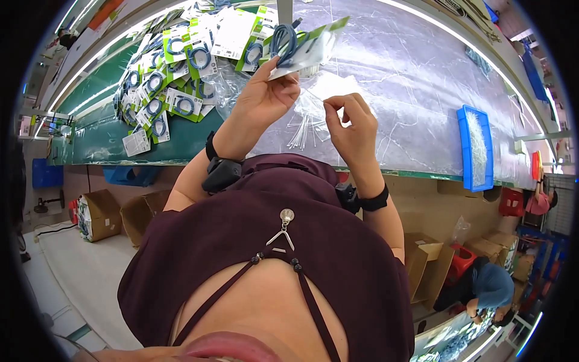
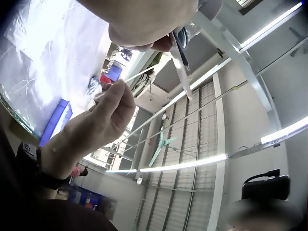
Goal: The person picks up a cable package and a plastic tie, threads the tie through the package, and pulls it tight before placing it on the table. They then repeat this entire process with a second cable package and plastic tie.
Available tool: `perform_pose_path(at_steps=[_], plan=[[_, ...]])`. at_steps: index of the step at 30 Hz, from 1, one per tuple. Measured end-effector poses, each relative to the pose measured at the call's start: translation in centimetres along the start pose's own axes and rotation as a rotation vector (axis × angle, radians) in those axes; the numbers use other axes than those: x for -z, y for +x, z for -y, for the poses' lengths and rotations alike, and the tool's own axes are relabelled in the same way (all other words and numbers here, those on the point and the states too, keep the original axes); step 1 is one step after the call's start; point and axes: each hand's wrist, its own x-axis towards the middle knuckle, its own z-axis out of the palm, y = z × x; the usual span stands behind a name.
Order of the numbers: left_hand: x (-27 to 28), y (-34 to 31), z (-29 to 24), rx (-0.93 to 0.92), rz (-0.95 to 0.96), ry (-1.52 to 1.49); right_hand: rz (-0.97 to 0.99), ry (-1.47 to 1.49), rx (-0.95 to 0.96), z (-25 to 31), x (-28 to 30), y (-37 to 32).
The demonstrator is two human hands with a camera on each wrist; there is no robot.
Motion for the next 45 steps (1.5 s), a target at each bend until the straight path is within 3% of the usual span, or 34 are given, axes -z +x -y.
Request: perform_pose_path(at_steps=[2,5,13,45], plan=[[-0.5,-0.7,-0.6,0.061,0.037,-0.098,-0.029,-0.052,0.063,1.4,0.7,0.8],[-1.4,-1.6,-1.4,0.194,0.109,-0.273,-0.064,-0.309,0.354,3.6,1.7,2.2],[-3.1,-2.7,-2.0,0.263,0.159,-0.368,-0.082,-0.351,0.433,5.8,2.0,3.8],[-2.2,-1.4,-2.3,0.215,0.213,-0.336,-0.034,-0.318,0.380,5.0,0.5,5.1]])
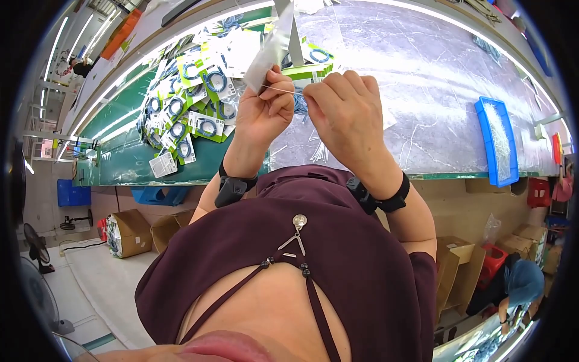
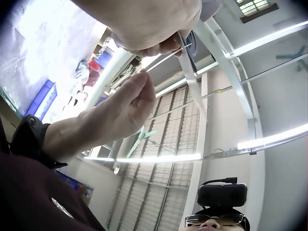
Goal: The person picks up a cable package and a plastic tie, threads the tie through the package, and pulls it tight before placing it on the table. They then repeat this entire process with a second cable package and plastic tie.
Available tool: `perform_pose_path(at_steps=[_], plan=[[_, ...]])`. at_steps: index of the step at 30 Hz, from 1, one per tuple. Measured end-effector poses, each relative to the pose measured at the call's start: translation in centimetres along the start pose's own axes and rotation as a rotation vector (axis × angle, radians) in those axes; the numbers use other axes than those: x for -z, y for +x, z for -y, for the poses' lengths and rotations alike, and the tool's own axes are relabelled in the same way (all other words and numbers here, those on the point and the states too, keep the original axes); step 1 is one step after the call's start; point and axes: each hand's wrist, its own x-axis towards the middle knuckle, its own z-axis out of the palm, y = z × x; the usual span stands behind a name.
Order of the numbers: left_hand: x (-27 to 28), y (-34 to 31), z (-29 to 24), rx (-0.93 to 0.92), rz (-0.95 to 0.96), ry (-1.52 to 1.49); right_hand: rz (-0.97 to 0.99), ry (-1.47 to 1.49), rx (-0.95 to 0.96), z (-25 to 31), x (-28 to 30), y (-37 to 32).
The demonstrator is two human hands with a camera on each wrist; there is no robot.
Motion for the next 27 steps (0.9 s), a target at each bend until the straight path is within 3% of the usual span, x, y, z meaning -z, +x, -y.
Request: perform_pose_path(at_steps=[5,7,16,21,24,25,27], plan=[[-0.1,0.4,1.9,-0.181,-0.103,0.258,0.012,0.070,-0.057,-0.2,-2.1,-0.5],[0.4,1.0,2.4,-0.253,-0.179,0.465,-0.033,0.202,-0.200,-1.0,-3.6,-1.2],[2.9,1.2,1.4,-0.334,-0.257,0.660,-0.086,0.554,-0.406,-3.7,-6.6,-4.5],[3.6,1.6,0.8,-0.469,-0.230,0.786,0.015,0.223,-0.325,-3.6,-5.7,-5.4],[4.4,1.9,0.3,-0.580,-0.246,0.865,0.414,0.218,-0.441,-2.2,-2.8,-5.9],[4.4,1.9,0.3,-0.611,-0.219,0.891,0.416,0.214,-0.447,-1.8,-2.5,-4.9],[4.7,1.9,0.6,-0.658,-0.168,0.945,0.268,0.105,-0.135,-0.2,-2.0,-2.0]])
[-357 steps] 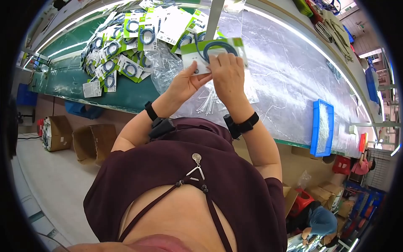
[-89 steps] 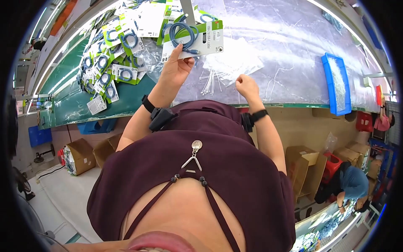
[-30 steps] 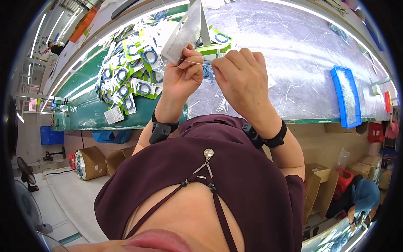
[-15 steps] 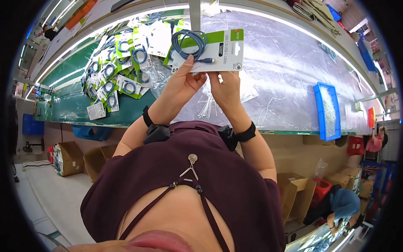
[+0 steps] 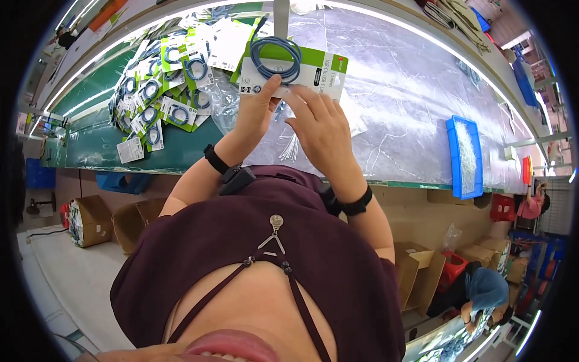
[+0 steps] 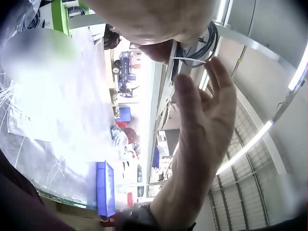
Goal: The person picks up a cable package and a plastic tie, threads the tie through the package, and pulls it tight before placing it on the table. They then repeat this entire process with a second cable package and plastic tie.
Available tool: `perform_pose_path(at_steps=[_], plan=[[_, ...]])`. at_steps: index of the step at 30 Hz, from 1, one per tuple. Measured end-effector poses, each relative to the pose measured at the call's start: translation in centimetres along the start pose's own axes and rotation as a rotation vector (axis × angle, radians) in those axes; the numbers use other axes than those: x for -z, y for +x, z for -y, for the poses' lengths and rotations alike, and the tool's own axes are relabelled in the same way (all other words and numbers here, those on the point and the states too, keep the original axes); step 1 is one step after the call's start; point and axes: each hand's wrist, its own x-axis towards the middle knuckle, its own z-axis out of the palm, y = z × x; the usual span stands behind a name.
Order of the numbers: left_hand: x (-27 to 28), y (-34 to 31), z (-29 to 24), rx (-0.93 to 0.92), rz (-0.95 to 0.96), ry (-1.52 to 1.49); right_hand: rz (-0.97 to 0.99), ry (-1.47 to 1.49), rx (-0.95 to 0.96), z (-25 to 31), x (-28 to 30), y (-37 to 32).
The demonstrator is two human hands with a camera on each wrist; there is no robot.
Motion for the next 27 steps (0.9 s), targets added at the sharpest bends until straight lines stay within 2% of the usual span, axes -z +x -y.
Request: perform_pose_path(at_steps=[1,5,10,17,24,27], plan=[[0.0,-0.2,0.4,0.011,0.005,0.001,-0.073,-0.072,0.152,0.3,0.2,0.6],[0.1,-0.8,1.3,-0.028,0.034,0.067,-0.101,-0.135,0.150,-1.3,-0.8,1.3],[0.4,-1.2,1.2,0.000,0.070,-0.043,-0.115,-0.044,0.124,-2.4,-1.2,0.5],[0.1,-1.4,1.0,0.032,0.050,-0.043,-0.134,-0.174,0.263,-3.2,-1.7,0.1],[0.1,-2.2,1.1,0.198,0.044,-0.128,-0.235,-0.183,0.227,-2.5,-2.2,-0.7],[-0.3,-2.9,1.0,0.160,0.043,-0.181,-0.280,-0.152,0.237,-2.9,-2.4,-0.9]])
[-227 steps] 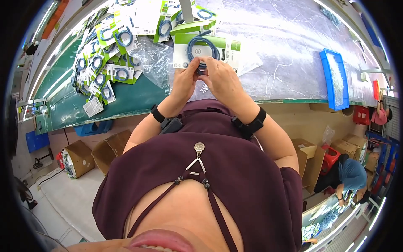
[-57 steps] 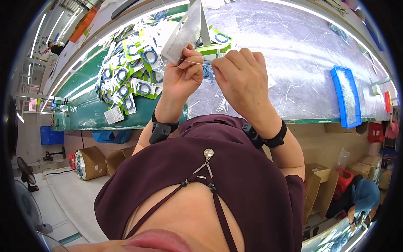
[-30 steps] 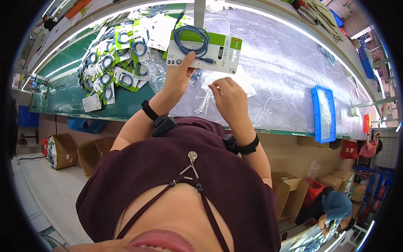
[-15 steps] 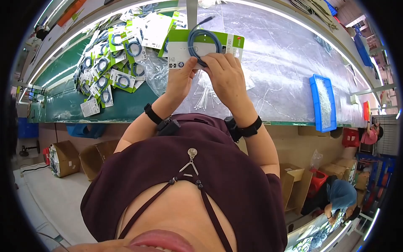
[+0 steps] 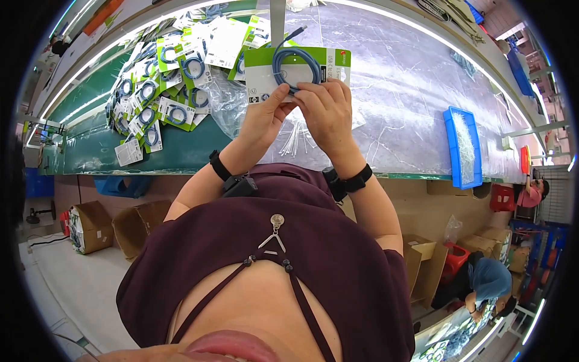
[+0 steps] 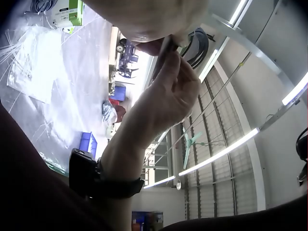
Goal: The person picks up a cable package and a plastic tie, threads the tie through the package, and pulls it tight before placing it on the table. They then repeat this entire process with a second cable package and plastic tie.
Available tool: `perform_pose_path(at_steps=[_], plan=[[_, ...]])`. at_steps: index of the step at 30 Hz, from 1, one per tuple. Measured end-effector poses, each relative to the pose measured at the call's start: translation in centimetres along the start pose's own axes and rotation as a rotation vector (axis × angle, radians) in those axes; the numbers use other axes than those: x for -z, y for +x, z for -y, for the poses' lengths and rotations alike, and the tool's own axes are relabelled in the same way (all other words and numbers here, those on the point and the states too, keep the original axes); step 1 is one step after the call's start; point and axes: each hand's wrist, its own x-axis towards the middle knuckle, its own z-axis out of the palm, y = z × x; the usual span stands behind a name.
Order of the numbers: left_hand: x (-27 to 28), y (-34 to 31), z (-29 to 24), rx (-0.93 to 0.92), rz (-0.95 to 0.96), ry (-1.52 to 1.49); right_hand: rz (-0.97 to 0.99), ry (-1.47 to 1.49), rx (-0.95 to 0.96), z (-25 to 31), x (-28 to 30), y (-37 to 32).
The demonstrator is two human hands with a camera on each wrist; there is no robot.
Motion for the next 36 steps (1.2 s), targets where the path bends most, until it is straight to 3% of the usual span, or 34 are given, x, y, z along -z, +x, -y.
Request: perform_pose_path(at_steps=[2,5,6,9,11,13,14,18,30,35,36], plan=[[-0.4,-0.6,-0.3,-0.023,0.007,-0.027,-0.035,0.094,-0.006,-0.2,0.2,0.2],[-0.6,-1.6,-1.5,-0.443,0.108,0.642,-0.112,0.168,0.081,0.0,1.3,1.0],[-1.1,-1.7,-2.1,-0.446,0.116,0.641,-0.151,0.203,0.121,0.2,2.0,1.3],[-3.3,-2.2,-4.9,-1.076,0.465,1.012,-0.154,0.140,0.170,1.1,3.9,1.9],[-4.1,-2.1,-5.8,-1.142,0.520,1.006,-0.156,0.109,0.200,1.7,4.4,1.5],[-4.9,-1.9,-6.4,-1.271,0.617,0.997,-0.205,0.486,-0.206,2.4,3.5,0.1],[-5.1,-1.9,-6.7,-1.278,0.620,0.995,-0.225,0.673,-0.411,2.4,3.3,-0.2],[-5.8,-1.8,-7.4,-1.323,0.682,1.050,-0.194,0.905,-0.544,1.7,3.6,-0.5],[-6.2,-0.6,-7.7,-1.256,0.753,0.987,-0.150,0.452,-0.161,0.3,3.8,0.7],[-6.7,-0.2,-8.0,-1.276,0.739,1.004,-0.138,0.473,-0.201,1.1,4.8,2.2],[-6.9,-0.2,-8.2,-1.277,0.707,1.006,-0.205,0.365,-0.102,1.7,5.0,3.3]])
